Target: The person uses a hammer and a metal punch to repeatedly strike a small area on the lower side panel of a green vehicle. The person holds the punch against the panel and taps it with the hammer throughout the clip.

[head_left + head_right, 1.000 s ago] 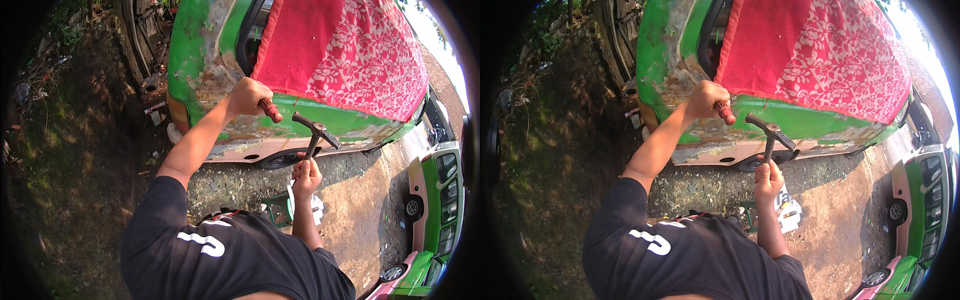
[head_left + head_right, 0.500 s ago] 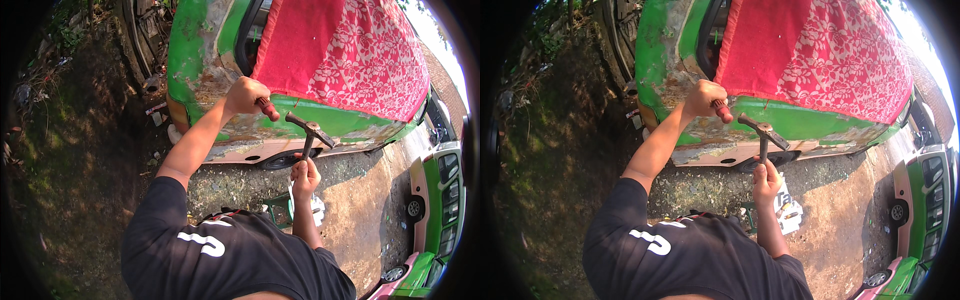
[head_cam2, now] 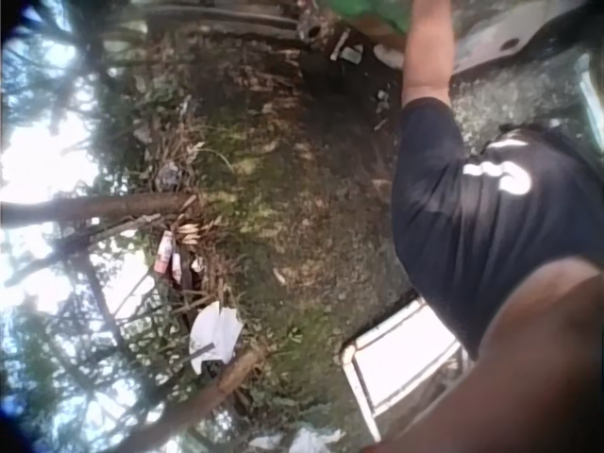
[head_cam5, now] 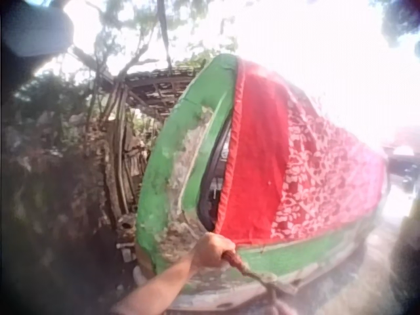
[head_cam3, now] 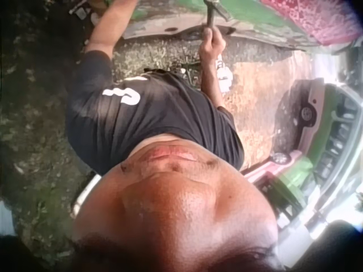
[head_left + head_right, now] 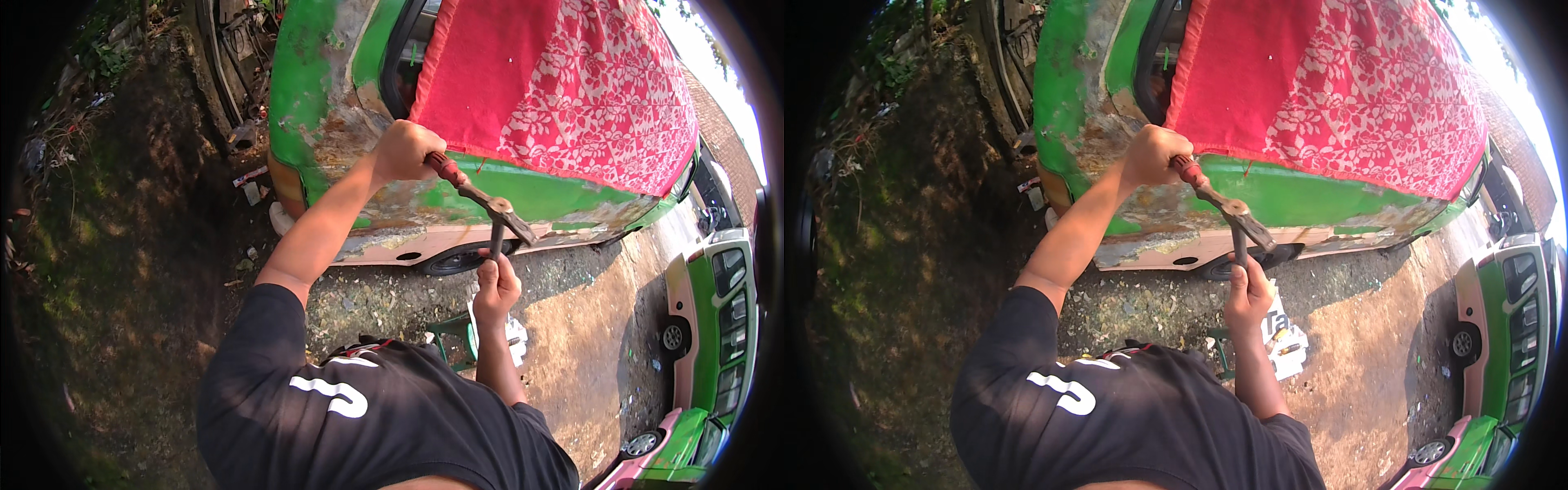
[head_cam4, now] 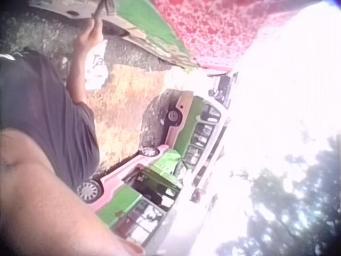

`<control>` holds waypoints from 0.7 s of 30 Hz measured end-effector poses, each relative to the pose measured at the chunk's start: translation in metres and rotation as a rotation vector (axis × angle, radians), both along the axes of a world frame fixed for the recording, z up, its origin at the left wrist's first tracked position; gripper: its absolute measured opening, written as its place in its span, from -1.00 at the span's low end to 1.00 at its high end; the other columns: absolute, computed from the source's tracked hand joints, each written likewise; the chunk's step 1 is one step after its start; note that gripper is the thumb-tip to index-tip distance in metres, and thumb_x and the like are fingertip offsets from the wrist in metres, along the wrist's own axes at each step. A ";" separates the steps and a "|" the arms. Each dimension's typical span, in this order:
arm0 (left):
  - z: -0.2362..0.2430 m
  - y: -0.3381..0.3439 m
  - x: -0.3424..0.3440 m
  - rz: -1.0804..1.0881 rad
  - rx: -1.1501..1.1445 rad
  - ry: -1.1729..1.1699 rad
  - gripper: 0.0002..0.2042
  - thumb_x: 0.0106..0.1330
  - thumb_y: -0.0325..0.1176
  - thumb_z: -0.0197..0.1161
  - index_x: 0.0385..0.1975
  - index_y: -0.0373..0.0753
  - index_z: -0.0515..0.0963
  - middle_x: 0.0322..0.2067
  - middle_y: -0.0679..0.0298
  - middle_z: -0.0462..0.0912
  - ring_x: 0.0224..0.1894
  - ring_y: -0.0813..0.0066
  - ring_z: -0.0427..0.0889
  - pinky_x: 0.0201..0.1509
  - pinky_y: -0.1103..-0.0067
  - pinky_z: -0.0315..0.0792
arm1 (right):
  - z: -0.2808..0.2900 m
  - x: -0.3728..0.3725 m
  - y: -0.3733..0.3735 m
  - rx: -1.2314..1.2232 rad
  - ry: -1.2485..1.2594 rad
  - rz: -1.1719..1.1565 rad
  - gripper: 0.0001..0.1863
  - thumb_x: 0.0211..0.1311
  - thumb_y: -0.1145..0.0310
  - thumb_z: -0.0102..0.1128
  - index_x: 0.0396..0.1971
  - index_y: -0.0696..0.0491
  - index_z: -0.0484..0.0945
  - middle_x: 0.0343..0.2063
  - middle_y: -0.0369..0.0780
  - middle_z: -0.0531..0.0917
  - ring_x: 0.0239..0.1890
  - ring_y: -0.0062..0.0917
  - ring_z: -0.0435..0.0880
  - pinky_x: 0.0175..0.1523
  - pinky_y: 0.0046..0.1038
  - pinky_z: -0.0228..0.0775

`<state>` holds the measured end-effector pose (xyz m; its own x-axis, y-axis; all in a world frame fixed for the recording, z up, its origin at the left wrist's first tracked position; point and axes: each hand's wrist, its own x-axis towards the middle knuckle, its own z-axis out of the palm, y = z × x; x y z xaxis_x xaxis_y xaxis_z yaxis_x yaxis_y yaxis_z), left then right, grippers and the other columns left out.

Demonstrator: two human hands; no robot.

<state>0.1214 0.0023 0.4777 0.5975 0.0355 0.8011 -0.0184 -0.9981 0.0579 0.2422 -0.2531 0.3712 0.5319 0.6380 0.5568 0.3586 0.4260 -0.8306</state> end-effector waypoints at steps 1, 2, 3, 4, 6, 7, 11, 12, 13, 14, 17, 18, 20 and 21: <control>0.001 0.002 0.002 0.002 0.007 0.001 -0.84 -0.23 -0.36 0.33 -0.76 -0.16 0.45 -0.72 0.22 0.49 -0.63 0.20 0.54 -0.57 0.39 0.37 | 0.002 0.000 0.003 -0.032 -0.082 -0.024 -0.70 0.42 0.26 0.08 -0.16 0.24 0.56 -0.62 -0.48 0.32 -0.60 -0.85 0.16 -0.52 -0.72 -0.08; 0.003 0.005 0.002 0.007 0.022 0.002 -0.85 -0.24 -0.36 0.33 -0.76 -0.16 0.45 -0.72 0.22 0.49 -0.63 0.20 0.54 -0.57 0.39 0.37 | 0.005 0.000 0.004 -0.020 -0.001 0.016 -0.68 0.42 0.24 0.08 -0.16 0.23 0.55 -0.63 -0.48 0.31 -0.61 -0.85 0.16 -0.53 -0.72 -0.08; 0.002 0.004 0.001 -0.003 0.012 0.003 -0.84 -0.26 -0.40 0.33 -0.75 -0.18 0.44 -0.72 0.21 0.47 -0.63 0.19 0.53 -0.57 0.40 0.37 | 0.007 0.000 0.004 -0.007 0.079 0.057 -0.67 0.42 0.21 0.08 -0.15 0.23 0.55 -0.64 -0.48 0.31 -0.62 -0.86 0.16 -0.54 -0.73 -0.08; -0.001 0.001 -0.002 -0.011 0.002 0.004 -0.83 -0.28 -0.44 0.33 -0.75 -0.20 0.42 -0.73 0.21 0.45 -0.63 0.19 0.52 -0.57 0.40 0.36 | 0.004 0.001 0.000 0.023 0.138 0.070 -0.65 0.43 0.19 0.08 -0.15 0.23 0.53 -0.64 -0.47 0.32 -0.63 -0.86 0.16 -0.55 -0.74 -0.09; -0.005 -0.001 -0.003 -0.044 -0.008 0.002 -0.81 -0.31 -0.48 0.33 -0.74 -0.21 0.41 -0.73 0.21 0.43 -0.63 0.19 0.51 -0.57 0.41 0.36 | -0.004 0.003 -0.009 0.078 0.213 0.082 -0.61 0.43 0.13 0.06 -0.13 0.22 0.51 -0.65 -0.45 0.33 -0.67 -0.87 0.15 -0.59 -0.76 -0.12; -0.005 -0.001 -0.003 -0.064 -0.006 0.003 -0.82 -0.31 -0.48 0.33 -0.74 -0.21 0.41 -0.73 0.21 0.43 -0.63 0.20 0.51 -0.57 0.42 0.36 | -0.004 0.006 -0.009 0.084 0.224 0.093 -0.61 0.43 0.13 0.06 -0.13 0.22 0.51 -0.65 -0.44 0.33 -0.67 -0.88 0.15 -0.59 -0.76 -0.13; -0.008 -0.002 -0.005 -0.072 0.000 0.022 -0.82 -0.33 -0.47 0.34 -0.74 -0.20 0.43 -0.73 0.23 0.45 -0.63 0.21 0.52 -0.56 0.43 0.36 | 0.000 0.006 -0.010 0.041 0.247 0.110 -0.65 0.43 0.18 0.07 -0.12 0.22 0.51 -0.64 -0.45 0.32 -0.66 -0.88 0.15 -0.58 -0.75 -0.14; -0.007 -0.002 -0.004 -0.079 0.001 0.014 -0.81 -0.33 -0.46 0.35 -0.74 -0.20 0.43 -0.73 0.23 0.45 -0.63 0.21 0.52 -0.56 0.43 0.36 | -0.002 0.006 -0.010 0.030 0.228 0.099 -0.65 0.43 0.19 0.08 -0.12 0.22 0.52 -0.64 -0.45 0.32 -0.66 -0.88 0.14 -0.58 -0.75 -0.14; -0.005 -0.003 -0.004 -0.086 0.001 0.005 -0.80 -0.34 -0.45 0.36 -0.74 -0.20 0.43 -0.73 0.23 0.45 -0.63 0.21 0.52 -0.56 0.43 0.36 | -0.003 0.006 -0.010 0.019 0.209 0.088 -0.66 0.43 0.20 0.08 -0.11 0.22 0.52 -0.64 -0.45 0.32 -0.66 -0.88 0.14 -0.58 -0.75 -0.14; -0.004 -0.003 -0.005 -0.089 0.001 -0.004 -0.80 -0.34 -0.45 0.37 -0.74 -0.20 0.43 -0.73 0.23 0.45 -0.63 0.21 0.52 -0.56 0.44 0.36 | -0.003 0.004 -0.012 0.013 0.267 0.120 -0.66 0.41 0.25 0.10 -0.10 0.26 0.55 -0.62 -0.47 0.33 -0.59 -0.82 0.20 -0.51 -0.69 -0.06; -0.001 -0.001 -0.006 -0.096 -0.006 -0.030 -0.79 -0.30 -0.41 0.38 -0.77 -0.19 0.41 -0.73 0.23 0.46 -0.62 0.21 0.54 -0.59 0.41 0.35 | -0.001 0.002 -0.013 -0.008 0.269 0.139 -0.67 0.42 0.25 0.10 -0.11 0.26 0.55 -0.62 -0.46 0.33 -0.59 -0.82 0.20 -0.51 -0.69 -0.06; -0.001 0.000 -0.006 -0.108 -0.020 -0.030 -0.78 -0.31 -0.42 0.39 -0.78 -0.19 0.41 -0.73 0.23 0.45 -0.63 0.22 0.53 -0.60 0.42 0.34 | -0.001 0.002 -0.013 -0.007 0.263 0.139 -0.67 0.42 0.25 0.09 -0.11 0.26 0.55 -0.62 -0.46 0.33 -0.59 -0.82 0.20 -0.51 -0.69 -0.06; -0.002 0.000 -0.005 -0.132 -0.049 -0.032 -0.77 -0.31 -0.44 0.40 -0.80 -0.20 0.39 -0.74 0.23 0.44 -0.64 0.24 0.52 -0.61 0.43 0.33 | -0.001 0.001 -0.013 -0.007 0.251 0.135 -0.67 0.42 0.25 0.09 -0.12 0.26 0.55 -0.63 -0.46 0.32 -0.59 -0.82 0.20 -0.50 -0.70 -0.07; -0.002 0.000 -0.005 -0.124 -0.044 -0.029 -0.76 -0.31 -0.44 0.40 -0.80 -0.21 0.39 -0.75 0.23 0.44 -0.64 0.24 0.52 -0.61 0.44 0.32 | -0.002 0.002 -0.013 -0.010 0.254 0.134 -0.66 0.42 0.24 0.09 -0.12 0.26 0.55 -0.63 -0.46 0.32 -0.59 -0.82 0.20 -0.50 -0.70 -0.07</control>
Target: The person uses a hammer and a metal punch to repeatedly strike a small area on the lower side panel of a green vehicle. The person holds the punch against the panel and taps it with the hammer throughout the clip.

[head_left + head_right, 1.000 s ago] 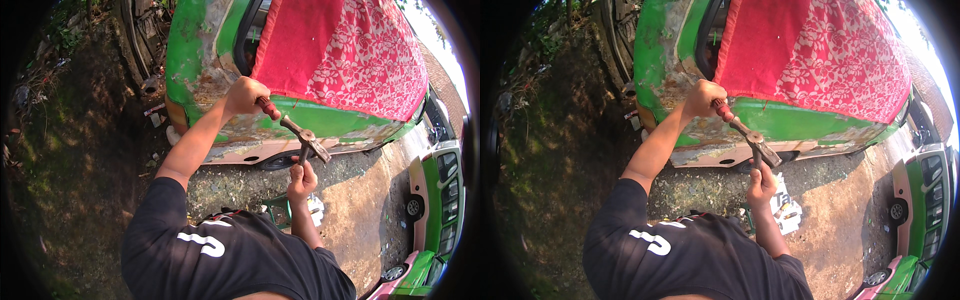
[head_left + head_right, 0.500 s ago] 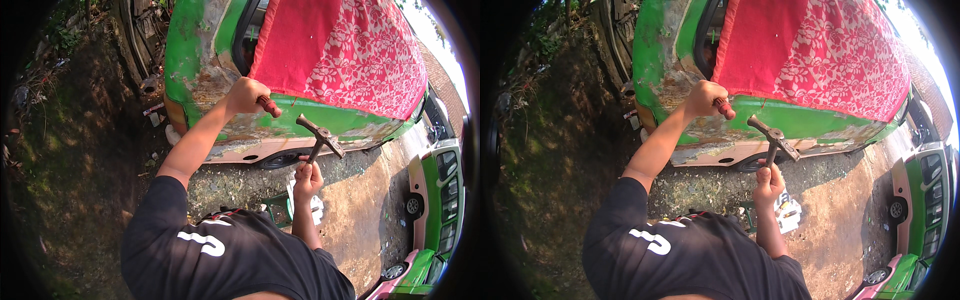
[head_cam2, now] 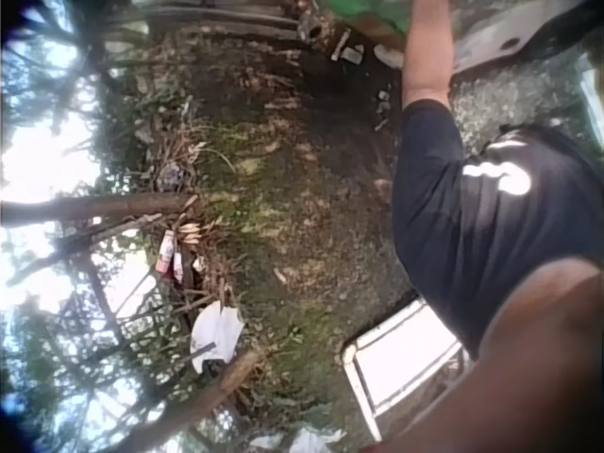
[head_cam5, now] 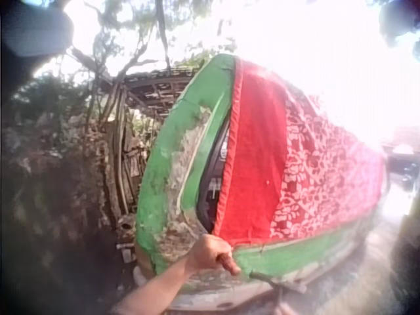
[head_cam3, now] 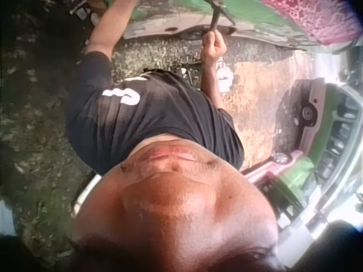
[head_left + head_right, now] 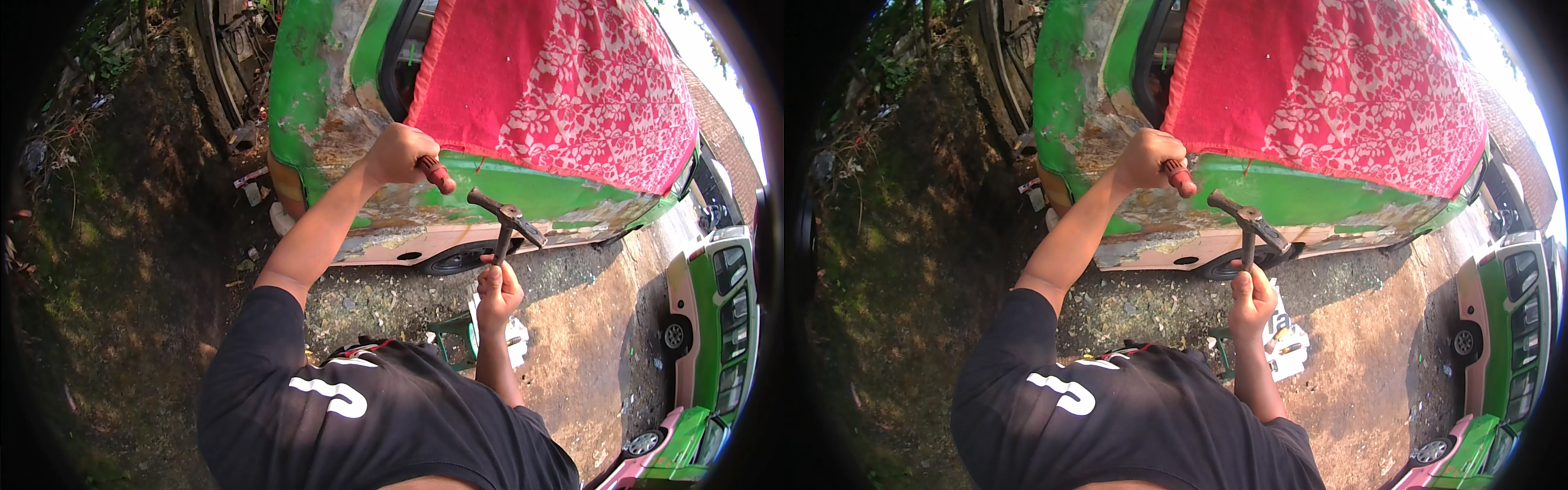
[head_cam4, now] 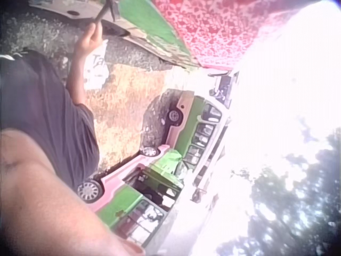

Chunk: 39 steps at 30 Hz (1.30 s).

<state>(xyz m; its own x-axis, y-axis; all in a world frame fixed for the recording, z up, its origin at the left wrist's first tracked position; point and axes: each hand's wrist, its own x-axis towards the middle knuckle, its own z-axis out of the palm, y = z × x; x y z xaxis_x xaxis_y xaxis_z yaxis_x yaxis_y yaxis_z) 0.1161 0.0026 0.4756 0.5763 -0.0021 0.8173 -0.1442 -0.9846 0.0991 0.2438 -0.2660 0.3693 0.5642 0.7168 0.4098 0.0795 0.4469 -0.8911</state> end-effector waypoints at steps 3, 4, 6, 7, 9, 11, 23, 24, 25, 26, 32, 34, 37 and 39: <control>0.000 0.001 0.000 0.015 0.012 0.007 -0.75 -0.30 -0.44 0.41 -0.81 -0.21 0.39 -0.76 0.22 0.43 -0.65 0.26 0.52 -0.62 0.44 0.32 | -0.001 0.001 0.001 0.003 -0.006 -0.007 -0.65 0.42 0.21 0.08 -0.12 0.25 0.54 -0.63 -0.46 0.32 -0.61 -0.84 0.19 -0.53 -0.72 -0.09; 0.001 0.001 0.001 0.015 0.013 0.010 -0.75 -0.29 -0.44 0.42 -0.80 -0.21 0.39 -0.76 0.22 0.43 -0.65 0.26 0.51 -0.62 0.44 0.31 | 0.001 0.000 0.000 0.011 -0.016 -0.011 -0.64 0.42 0.19 0.08 -0.12 0.24 0.53 -0.64 -0.46 0.32 -0.63 -0.85 0.18 -0.55 -0.73 -0.10; 0.003 -0.001 0.000 0.018 0.009 0.013 -0.75 -0.28 -0.44 0.42 -0.80 -0.22 0.39 -0.76 0.21 0.43 -0.66 0.25 0.51 -0.62 0.44 0.31 | -0.001 -0.002 0.000 0.083 -0.032 -0.030 -0.63 0.43 0.17 0.08 -0.11 0.22 0.53 -0.64 -0.46 0.32 -0.64 -0.85 0.17 -0.57 -0.75 -0.10; 0.005 -0.003 0.000 0.019 0.005 0.012 -0.75 -0.27 -0.44 0.42 -0.80 -0.22 0.39 -0.76 0.21 0.43 -0.66 0.25 0.50 -0.62 0.44 0.31 | -0.004 -0.002 0.000 0.147 -0.039 -0.045 -0.64 0.43 0.17 0.08 -0.12 0.21 0.53 -0.65 -0.46 0.32 -0.64 -0.85 0.18 -0.56 -0.75 -0.09; 0.006 -0.003 0.001 0.022 0.008 0.013 -0.75 -0.27 -0.43 0.42 -0.79 -0.23 0.39 -0.75 0.20 0.41 -0.66 0.24 0.48 -0.61 0.44 0.30 | -0.004 -0.004 -0.001 0.267 -0.051 -0.066 -0.66 0.42 0.21 0.08 -0.11 0.23 0.53 -0.64 -0.45 0.33 -0.62 -0.84 0.20 -0.55 -0.74 -0.05; 0.005 -0.001 0.000 0.029 0.022 0.021 -0.73 -0.26 -0.40 0.45 -0.76 -0.24 0.39 -0.75 0.18 0.39 -0.67 0.23 0.45 -0.58 0.44 0.29 | 0.004 -0.004 0.004 0.066 -0.273 -0.144 -0.66 0.42 0.24 0.09 -0.10 0.25 0.52 -0.64 -0.45 0.33 -0.61 -0.84 0.21 -0.55 -0.74 -0.06; -0.005 0.004 0.005 0.120 0.073 0.076 -0.79 -0.19 -0.30 0.36 -0.77 -0.17 0.43 -0.73 0.21 0.47 -0.63 0.15 0.52 -0.58 0.36 0.36 | 0.006 0.004 0.020 -0.018 -0.155 -0.059 -0.70 0.44 0.27 0.07 -0.14 0.24 0.54 -0.63 -0.46 0.33 -0.61 -0.84 0.19 -0.54 -0.73 -0.06; -0.007 0.004 0.005 0.120 0.065 0.063 -0.79 -0.19 -0.30 0.35 -0.77 -0.17 0.42 -0.73 0.22 0.46 -0.63 0.15 0.52 -0.58 0.36 0.35 | 0.008 0.004 0.014 -0.045 -0.057 -0.026 -0.69 0.45 0.25 0.05 -0.13 0.23 0.53 -0.64 -0.45 0.34 -0.63 -0.85 0.18 -0.56 -0.74 -0.06; -0.008 0.005 0.004 0.120 0.058 0.049 -0.79 -0.19 -0.29 0.35 -0.78 -0.17 0.42 -0.74 0.22 0.45 -0.63 0.15 0.51 -0.58 0.36 0.35 | 0.005 0.004 0.011 0.029 0.003 -0.005 -0.68 0.45 0.23 0.03 -0.13 0.23 0.53 -0.64 -0.44 0.34 -0.64 -0.85 0.18 -0.57 -0.75 -0.06; -0.008 0.004 0.004 0.111 0.066 0.054 -0.82 -0.24 -0.35 0.33 -0.77 -0.18 0.42 -0.73 0.22 0.46 -0.63 0.17 0.52 -0.58 0.38 0.36 | 0.004 0.005 0.008 0.099 0.060 0.011 -0.67 0.46 0.22 0.02 -0.12 0.22 0.52 -0.64 -0.43 0.35 -0.66 -0.85 0.18 -0.58 -0.75 -0.06; -0.011 0.002 0.004 0.023 0.058 0.044 -0.78 -0.29 -0.37 0.36 -0.79 -0.17 0.39 -0.74 0.23 0.44 -0.64 0.20 0.51 -0.61 0.39 0.33 | 0.006 0.008 0.002 0.107 0.061 0.008 -0.66 0.46 0.21 0.02 -0.13 0.24 0.50 -0.65 -0.42 0.34 -0.68 -0.85 0.16 -0.60 -0.75 -0.07; -0.008 -0.001 0.003 0.007 0.054 0.024 -0.78 -0.32 -0.40 0.36 -0.79 -0.18 0.38 -0.75 0.24 0.43 -0.65 0.21 0.51 -0.61 0.40 0.32 | 0.006 0.007 0.004 0.099 0.063 0.016 -0.66 0.46 0.21 0.02 -0.13 0.24 0.50 -0.66 -0.42 0.34 -0.68 -0.85 0.16 -0.61 -0.75 -0.09; -0.003 -0.003 0.000 0.001 0.056 0.028 -0.80 -0.42 -0.50 0.35 -0.75 -0.22 0.44 -0.74 0.21 0.45 -0.64 0.21 0.52 -0.58 0.44 0.35 | 0.005 0.006 0.005 0.092 0.066 0.025 -0.66 0.45 0.22 0.03 -0.13 0.25 0.50 -0.66 -0.42 0.33 -0.69 -0.85 0.16 -0.61 -0.75 -0.10; -0.003 -0.002 0.000 -0.006 0.056 0.024 -0.79 -0.41 -0.49 0.36 -0.75 -0.22 0.44 -0.74 0.20 0.44 -0.65 0.21 0.51 -0.58 0.43 0.35 | 0.004 0.005 0.005 0.084 0.070 0.031 -0.67 0.45 0.22 0.03 -0.13 0.25 0.51 -0.66 -0.42 0.33 -0.69 -0.85 0.15 -0.61 -0.74 -0.11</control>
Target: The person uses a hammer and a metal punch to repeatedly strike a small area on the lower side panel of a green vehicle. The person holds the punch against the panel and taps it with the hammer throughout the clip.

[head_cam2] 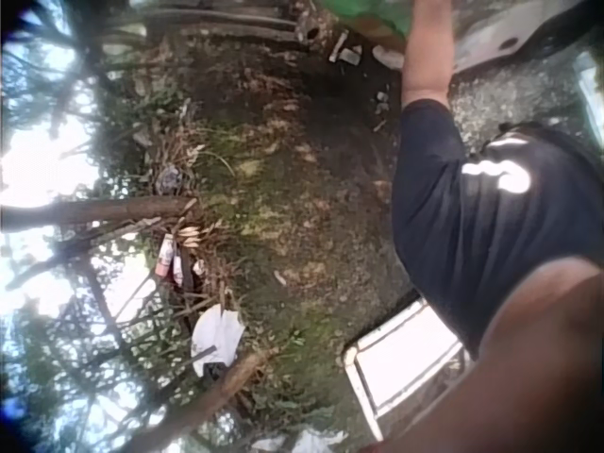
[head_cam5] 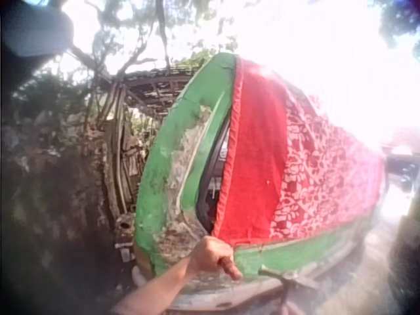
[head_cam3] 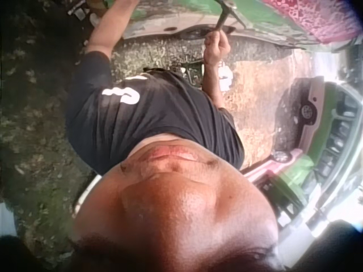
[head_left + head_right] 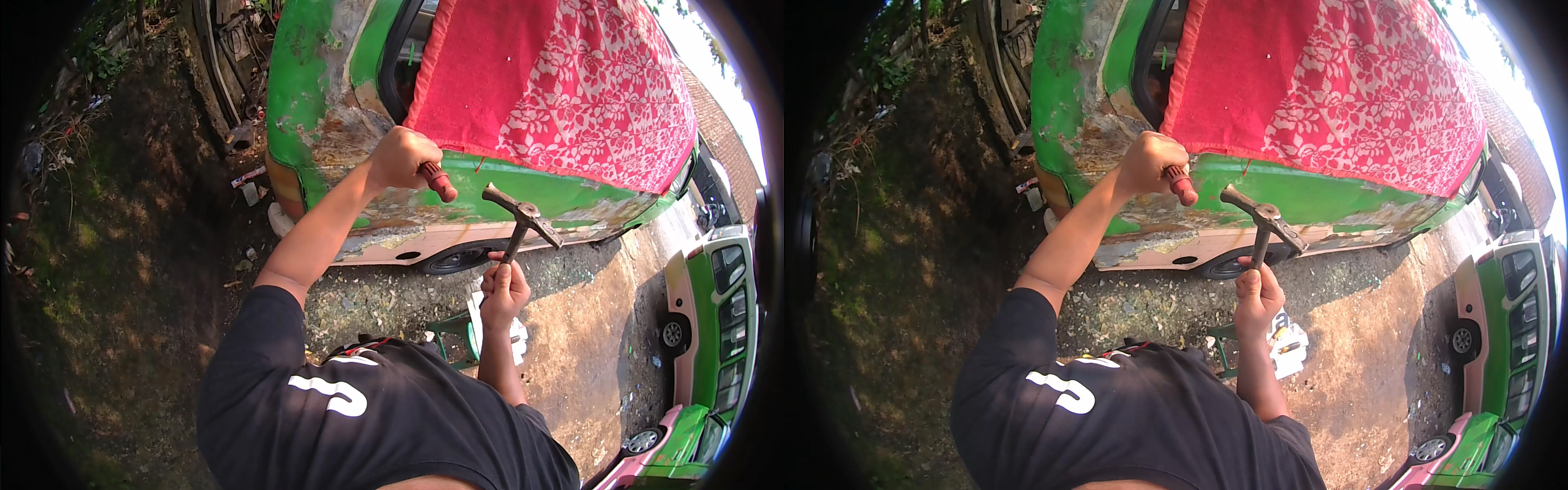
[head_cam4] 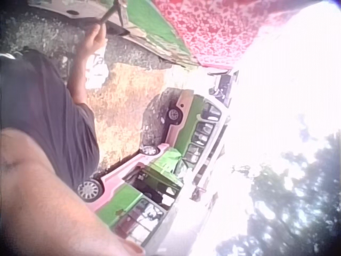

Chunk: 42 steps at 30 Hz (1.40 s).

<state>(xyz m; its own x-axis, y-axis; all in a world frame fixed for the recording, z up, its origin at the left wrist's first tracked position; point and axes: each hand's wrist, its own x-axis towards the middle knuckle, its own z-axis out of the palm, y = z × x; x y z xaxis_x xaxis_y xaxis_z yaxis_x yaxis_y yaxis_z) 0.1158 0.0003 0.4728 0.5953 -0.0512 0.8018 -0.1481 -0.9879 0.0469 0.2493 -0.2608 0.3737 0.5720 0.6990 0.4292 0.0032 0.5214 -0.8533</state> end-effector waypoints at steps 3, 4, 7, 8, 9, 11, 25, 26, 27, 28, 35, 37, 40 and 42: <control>0.000 0.001 -0.002 0.011 0.001 0.019 -0.79 -0.40 -0.49 0.36 -0.75 -0.22 0.43 -0.74 0.20 0.44 -0.64 0.21 0.51 -0.57 0.43 0.35 | -0.002 0.000 0.001 -0.012 0.008 0.006 -0.66 0.45 0.22 0.04 -0.14 0.25 0.51 -0.67 -0.42 0.32 -0.69 -0.85 0.15 -0.61 -0.73 -0.11; 0.000 0.002 -0.004 0.019 0.002 0.029 -0.79 -0.40 -0.49 0.36 -0.75 -0.23 0.43 -0.73 0.20 0.44 -0.64 0.21 0.52 -0.57 0.43 0.35 | -0.002 -0.001 0.002 -0.013 0.006 0.003 -0.66 0.45 0.22 0.04 -0.14 0.25 0.51 -0.67 -0.42 0.32 -0.69 -0.84 0.15 -0.61 -0.73 -0.11; 0.001 0.003 -0.004 0.016 0.005 0.013 -0.80 -0.39 -0.49 0.36 -0.74 -0.22 0.44 -0.73 0.20 0.45 -0.63 0.20 0.52 -0.56 0.44 0.35 | -0.001 -0.003 0.001 -0.026 0.020 0.013 -0.65 0.43 0.23 0.07 -0.12 0.27 0.53 -0.65 -0.44 0.32 -0.65 -0.83 0.16 -0.57 -0.71 -0.11; 0.001 0.003 -0.004 0.016 0.005 0.015 -0.80 -0.39 -0.49 0.36 -0.74 -0.22 0.44 -0.73 0.20 0.46 -0.63 0.20 0.52 -0.56 0.44 0.35 | 0.000 -0.003 0.000 -0.032 0.030 0.021 -0.65 0.42 0.24 0.09 -0.10 0.28 0.54 -0.64 -0.45 0.31 -0.63 -0.82 0.17 -0.55 -0.70 -0.11; 0.001 0.004 -0.004 0.017 0.005 0.017 -0.80 -0.39 -0.48 0.36 -0.74 -0.22 0.44 -0.72 0.19 0.46 -0.63 0.20 0.53 -0.55 0.44 0.35 | 0.000 -0.003 0.001 -0.031 0.026 0.021 -0.65 0.42 0.24 0.09 -0.10 0.28 0.54 -0.64 -0.45 0.31 -0.63 -0.82 0.17 -0.54 -0.70 -0.11; 0.001 0.004 -0.004 0.019 0.004 0.021 -0.80 -0.38 -0.48 0.36 -0.74 -0.22 0.44 -0.72 0.19 0.46 -0.62 0.20 0.53 -0.55 0.43 0.36 | 0.000 -0.004 0.002 -0.031 0.021 0.022 -0.65 0.42 0.24 0.09 -0.11 0.28 0.54 -0.64 -0.45 0.31 -0.63 -0.82 0.17 -0.54 -0.70 -0.11; 0.003 0.006 -0.004 0.009 -0.009 0.009 -0.76 -0.33 -0.41 0.42 -0.75 -0.23 0.42 -0.74 0.21 0.43 -0.64 0.20 0.51 -0.57 0.44 0.34 | -0.017 -0.014 0.010 0.124 -0.358 -0.285 -0.52 0.39 0.09 0.09 -0.18 0.33 0.52 -0.67 -0.37 0.39 -0.63 -0.78 0.27 -0.52 -0.70 0.03; 0.003 0.005 -0.005 0.010 -0.044 0.008 -0.76 -0.33 -0.41 0.42 -0.75 -0.23 0.42 -0.74 0.21 0.43 -0.64 0.20 0.51 -0.57 0.44 0.34 | -0.010 -0.015 0.011 0.016 -0.465 -0.272 -0.53 0.39 0.11 0.10 -0.19 0.33 0.54 -0.67 -0.38 0.39 -0.62 -0.78 0.27 -0.52 -0.71 0.03; 0.005 0.006 -0.006 0.012 -0.080 0.008 -0.76 -0.32 -0.42 0.41 -0.75 -0.23 0.42 -0.74 0.20 0.43 -0.64 0.19 0.50 -0.57 0.44 0.34 | -0.006 -0.016 0.012 -0.092 -0.570 -0.257 -0.54 0.39 0.12 0.10 -0.19 0.32 0.55 -0.68 -0.39 0.39 -0.62 -0.79 0.28 -0.51 -0.71 0.04; 0.004 0.005 -0.007 0.014 -0.115 0.008 -0.77 -0.32 -0.42 0.41 -0.74 -0.23 0.42 -0.74 0.20 0.43 -0.64 0.19 0.50 -0.57 0.44 0.33 | -0.005 -0.018 0.008 -0.147 -0.527 -0.212 -0.56 0.39 0.13 0.10 -0.19 0.30 0.56 -0.67 -0.40 0.38 -0.62 -0.79 0.28 -0.51 -0.71 0.05; 0.004 0.004 -0.004 -0.027 -0.080 0.005 -0.76 -0.34 -0.48 0.38 -0.78 -0.22 0.37 -0.73 0.21 0.43 -0.63 0.22 0.50 -0.61 0.45 0.30 | -0.006 -0.012 0.008 0.079 -0.276 -0.191 -0.54 0.41 0.11 0.08 -0.17 0.31 0.53 -0.67 -0.40 0.37 -0.66 -0.81 0.21 -0.57 -0.69 -0.05; 0.005 0.003 -0.002 -0.036 -0.086 0.004 -0.76 -0.34 -0.48 0.38 -0.78 -0.22 0.37 -0.73 0.20 0.42 -0.63 0.21 0.51 -0.60 0.44 0.30 | -0.005 -0.011 0.009 0.051 -0.286 -0.200 -0.55 0.41 0.11 0.09 -0.16 0.31 0.52 -0.67 -0.41 0.36 -0.66 -0.81 0.20 -0.57 -0.68 -0.07; 0.003 0.007 -0.003 -0.044 -0.079 0.020 -0.76 -0.33 -0.43 0.40 -0.75 -0.23 0.40 -0.74 0.19 0.39 -0.66 0.19 0.47 -0.58 0.45 0.31 | -0.011 -0.013 0.010 0.014 -0.263 -0.183 -0.55 0.41 0.12 0.09 -0.15 0.30 0.52 -0.67 -0.41 0.36 -0.65 -0.81 0.20 -0.57 -0.69 -0.06; 0.005 0.005 -0.003 -0.043 -0.057 0.011 -0.75 -0.33 -0.42 0.41 -0.75 -0.23 0.39 -0.75 0.19 0.39 -0.66 0.20 0.46 -0.59 0.46 0.30 | -0.016 -0.012 0.010 -0.009 -0.301 -0.199 -0.56 0.41 0.13 0.09 -0.15 0.30 0.52 -0.66 -0.41 0.36 -0.65 -0.81 0.21 -0.56 -0.69 -0.06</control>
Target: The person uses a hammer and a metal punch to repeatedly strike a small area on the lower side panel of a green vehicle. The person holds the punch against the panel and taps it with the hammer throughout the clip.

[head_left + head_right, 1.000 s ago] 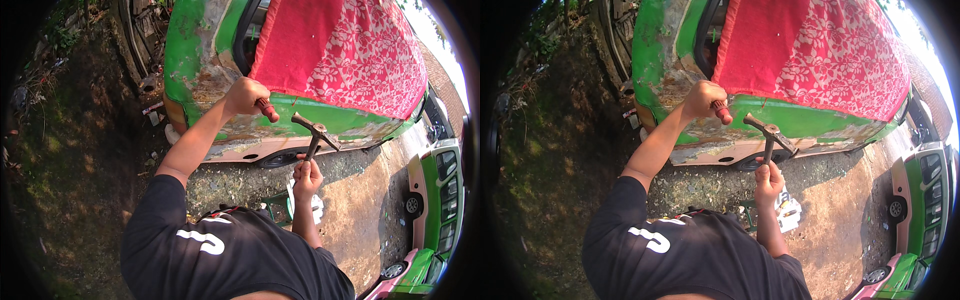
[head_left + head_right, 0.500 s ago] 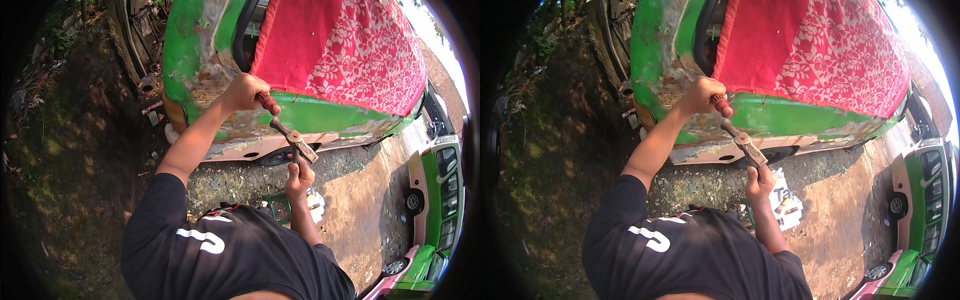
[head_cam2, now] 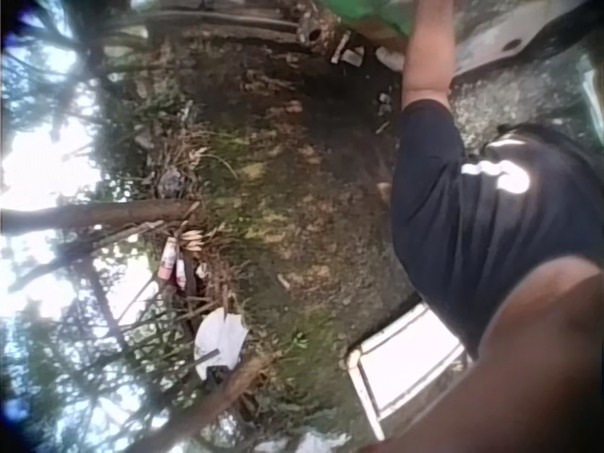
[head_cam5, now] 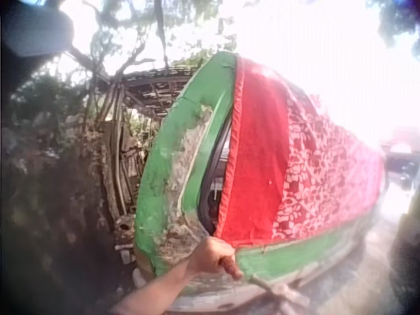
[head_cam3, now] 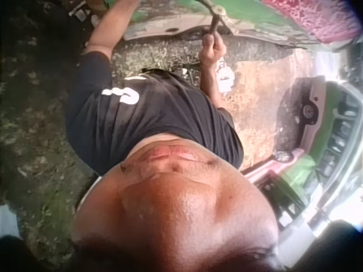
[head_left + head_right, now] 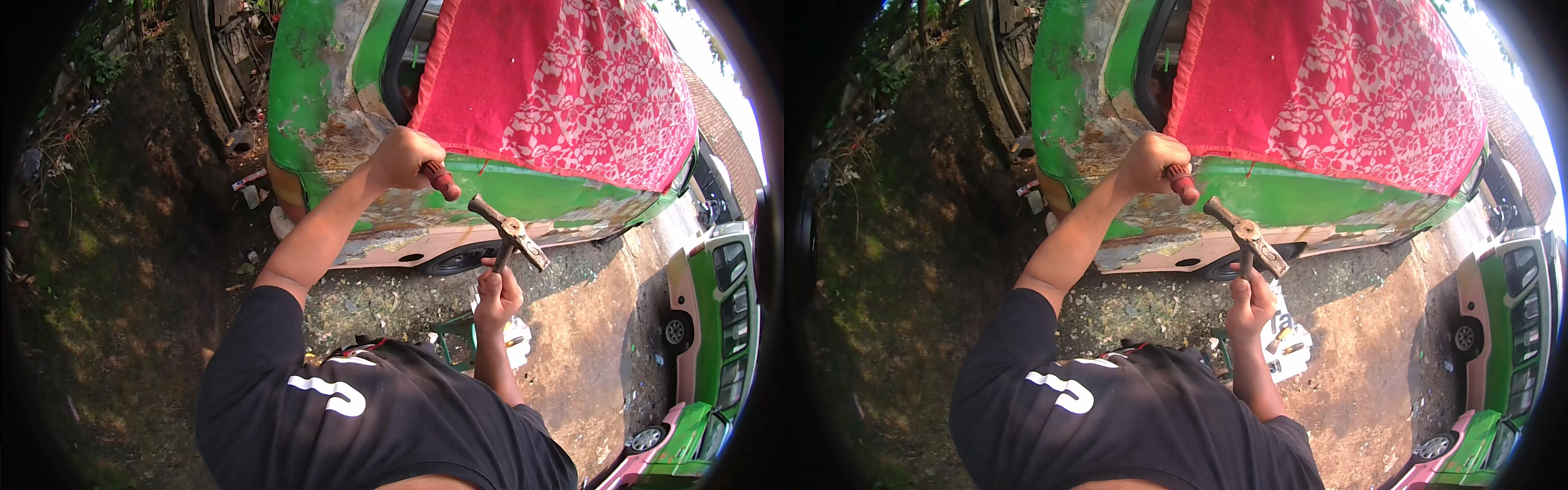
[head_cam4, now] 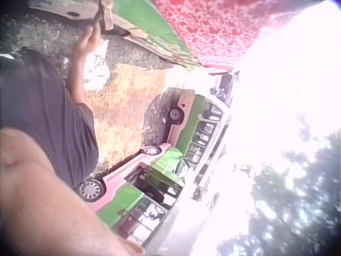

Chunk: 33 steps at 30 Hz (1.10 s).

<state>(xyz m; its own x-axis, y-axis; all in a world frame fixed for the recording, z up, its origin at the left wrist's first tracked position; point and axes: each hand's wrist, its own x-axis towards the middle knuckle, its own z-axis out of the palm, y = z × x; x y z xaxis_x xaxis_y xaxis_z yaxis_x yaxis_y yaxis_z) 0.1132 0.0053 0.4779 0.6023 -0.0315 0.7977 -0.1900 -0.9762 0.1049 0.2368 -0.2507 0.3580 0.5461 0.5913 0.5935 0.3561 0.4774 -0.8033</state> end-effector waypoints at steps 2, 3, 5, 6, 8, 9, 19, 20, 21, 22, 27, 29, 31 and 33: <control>-0.001 0.001 0.000 -0.002 0.008 0.003 -0.74 -0.33 -0.41 0.42 -0.76 -0.23 0.39 -0.75 0.19 0.38 -0.67 0.21 0.46 -0.59 0.46 0.30 | 0.004 -0.003 -0.003 -0.016 0.028 -0.013 -0.62 0.38 0.18 0.11 -0.20 0.27 0.58 -0.65 -0.40 0.42 -0.60 -0.78 0.30 -0.50 -0.67 0.07; -0.002 0.003 0.000 -0.004 0.004 0.011 -0.73 -0.33 -0.41 0.43 -0.76 -0.23 0.38 -0.76 0.20 0.38 -0.67 0.21 0.46 -0.59 0.46 0.30 | 0.007 -0.005 -0.004 -0.024 0.043 -0.019 -0.65 0.37 0.20 0.11 -0.22 0.25 0.60 -0.64 -0.39 0.45 -0.58 -0.76 0.34 -0.46 -0.66 0.13; -0.003 0.004 0.000 -0.002 0.006 0.015 -0.71 -0.33 -0.39 0.46 -0.76 -0.23 0.38 -0.76 0.20 0.37 -0.67 0.23 0.46 -0.60 0.46 0.29 | 0.004 -0.007 -0.003 0.112 0.059 0.019 -0.59 0.39 0.15 0.11 -0.19 0.28 0.56 -0.66 -0.41 0.38 -0.62 -0.79 0.27 -0.52 -0.68 0.03; -0.002 0.003 0.000 0.001 0.010 0.011 -0.69 -0.32 -0.37 0.47 -0.76 -0.23 0.38 -0.76 0.21 0.37 -0.67 0.23 0.46 -0.60 0.46 0.29 | 0.004 -0.009 -0.003 0.181 0.064 0.036 -0.56 0.40 0.12 0.10 -0.18 0.29 0.54 -0.67 -0.42 0.35 -0.63 -0.81 0.24 -0.55 -0.69 -0.03; 0.000 0.001 0.001 0.019 -0.001 0.006 -0.72 -0.32 -0.39 0.44 -0.76 -0.22 0.38 -0.75 0.21 0.39 -0.66 0.23 0.48 -0.59 0.45 0.30 | 0.014 -0.011 -0.002 -0.003 -0.101 -0.055 -0.55 0.40 0.10 0.10 -0.20 0.29 0.56 -0.68 -0.42 0.36 -0.62 -0.81 0.26 -0.54 -0.70 -0.01; 0.001 0.001 0.001 0.033 -0.017 0.005 -0.76 -0.32 -0.42 0.40 -0.77 -0.22 0.39 -0.74 0.20 0.41 -0.64 0.21 0.49 -0.59 0.44 0.31 | 0.018 -0.012 -0.001 -0.100 -0.184 -0.100 -0.55 0.39 0.09 0.10 -0.21 0.29 0.57 -0.68 -0.43 0.36 -0.61 -0.82 0.27 -0.54 -0.70 0.00; -0.011 0.002 0.004 0.033 -0.021 0.007 -0.73 -0.29 -0.41 0.43 -0.76 -0.24 0.39 -0.74 0.20 0.41 -0.65 0.22 0.48 -0.60 0.44 0.30 | 0.014 -0.006 0.001 -0.045 -0.151 -0.120 -0.70 0.38 0.22 0.12 -0.25 0.19 0.61 -0.70 -0.44 0.33 -0.64 -0.79 0.24 -0.55 -0.67 0.02; -0.008 0.004 0.005 0.034 -0.011 0.004 -0.75 -0.31 -0.47 0.39 -0.77 -0.24 0.37 -0.74 0.20 0.42 -0.65 0.22 0.49 -0.60 0.43 0.30 | 0.014 -0.005 -0.001 -0.091 -0.091 -0.095 -0.70 0.36 0.24 0.13 -0.24 0.21 0.61 -0.68 -0.43 0.39 -0.62 -0.78 0.28 -0.51 -0.65 0.07; -0.010 0.003 0.003 0.035 -0.023 0.004 -0.75 -0.32 -0.47 0.39 -0.77 -0.24 0.37 -0.74 0.20 0.41 -0.64 0.22 0.49 -0.60 0.43 0.30 | 0.014 -0.004 -0.006 -0.137 -0.032 -0.070 -0.71 0.35 0.26 0.14 -0.22 0.22 0.62 -0.66 -0.41 0.44 -0.59 -0.76 0.31 -0.48 -0.63 0.12; -0.018 0.001 0.000 0.036 -0.034 0.003 -0.75 -0.34 -0.46 0.38 -0.77 -0.24 0.36 -0.74 0.20 0.40 -0.64 0.21 0.49 -0.60 0.43 0.30 | 0.005 0.000 -0.013 -0.111 -0.008 -0.054 -0.70 0.36 0.25 0.12 -0.23 0.22 0.62 -0.65 -0.41 0.44 -0.59 -0.76 0.32 -0.48 -0.64 0.12; -0.053 -0.008 -0.025 -0.009 -0.082 0.070 -0.74 -0.40 -0.43 0.37 -0.76 -0.21 0.35 -0.73 0.24 0.39 -0.62 0.19 0.48 -0.58 0.40 0.30 | -0.019 0.012 -0.032 -0.102 0.187 0.058 -0.67 0.42 0.18 0.06 -0.25 0.19 0.58 -0.65 -0.47 0.35 -0.61 -0.81 0.24 -0.51 -0.68 0.01; -0.077 -0.017 -0.040 0.074 -0.079 0.059 -0.75 -0.39 -0.42 0.37 -0.76 -0.21 0.37 -0.73 0.23 0.39 -0.63 0.20 0.47 -0.57 0.42 0.31 | -0.032 0.019 -0.037 -0.189 0.210 0.075 -0.68 0.42 0.19 0.08 -0.25 0.18 0.56 -0.66 -0.48 0.31 -0.62 -0.82 0.20 -0.52 -0.67 -0.03; -0.102 -0.025 -0.054 0.063 -0.150 0.065 -0.74 -0.39 -0.41 0.38 -0.76 -0.20 0.36 -0.73 0.22 0.39 -0.64 0.20 0.46 -0.57 0.42 0.31 | -0.043 0.018 -0.043 -0.260 0.287 0.087 -0.69 0.41 0.20 0.08 -0.26 0.18 0.56 -0.65 -0.48 0.32 -0.62 -0.82 0.20 -0.53 -0.67 -0.03; -0.129 -0.031 -0.070 0.074 -0.216 0.057 -0.68 -0.34 -0.34 0.45 -0.77 -0.21 0.35 -0.74 0.22 0.39 -0.65 0.20 0.46 -0.58 0.43 0.32 | -0.042 0.014 -0.052 -0.329 0.328 0.087 -0.71 0.41 0.22 0.08 -0.28 0.18 0.56 -0.65 -0.47 0.35 -0.62 -0.82 0.23 -0.53 -0.67 -0.01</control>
